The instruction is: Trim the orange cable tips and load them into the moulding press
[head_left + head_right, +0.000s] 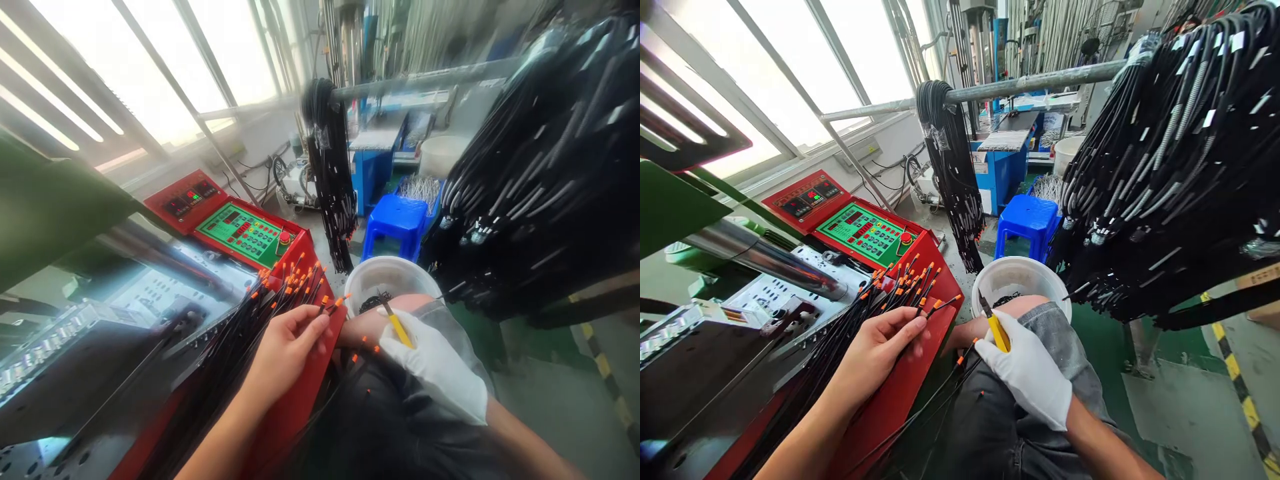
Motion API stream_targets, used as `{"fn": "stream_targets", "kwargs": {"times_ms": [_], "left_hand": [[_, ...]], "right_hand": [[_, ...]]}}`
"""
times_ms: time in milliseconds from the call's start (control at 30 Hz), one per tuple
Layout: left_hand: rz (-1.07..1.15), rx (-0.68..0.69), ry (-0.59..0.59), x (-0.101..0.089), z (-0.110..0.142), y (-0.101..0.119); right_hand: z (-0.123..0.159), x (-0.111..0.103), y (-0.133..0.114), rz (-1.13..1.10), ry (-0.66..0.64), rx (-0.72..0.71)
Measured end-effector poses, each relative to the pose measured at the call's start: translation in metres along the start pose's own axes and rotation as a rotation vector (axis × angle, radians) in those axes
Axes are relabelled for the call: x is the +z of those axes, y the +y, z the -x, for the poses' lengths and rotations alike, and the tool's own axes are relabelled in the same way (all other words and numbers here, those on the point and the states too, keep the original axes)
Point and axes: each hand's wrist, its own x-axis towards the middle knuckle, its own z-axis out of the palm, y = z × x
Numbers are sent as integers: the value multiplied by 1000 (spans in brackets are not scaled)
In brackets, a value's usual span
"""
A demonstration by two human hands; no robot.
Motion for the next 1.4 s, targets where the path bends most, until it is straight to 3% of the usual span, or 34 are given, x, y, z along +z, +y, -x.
{"fn": "stream_targets", "kwargs": {"times_ms": [67,133,267,433,633,867,1400], "left_hand": [[-188,62,148,-2,-2,-7],[-277,74,210,-7,-1,-13],[-131,21,154,-13,6,-14],[103,25,45,-5,10,-8],[-154,139,229,-1,10,-11],[-63,152,65,-3,16,-4],[-132,104,280,4,18,-13]], "right_hand": [[1,-1,0,-2,0,1],[1,-3,1,-3,-22,6],[-1,-3,7,-40,-38,21],[0,6,2,-75,-94,-18],[9,22,-18,-125,-178,-115],[12,37,-24,-33,-176,-147],[11,46,-15,104,-153,-243]]}}
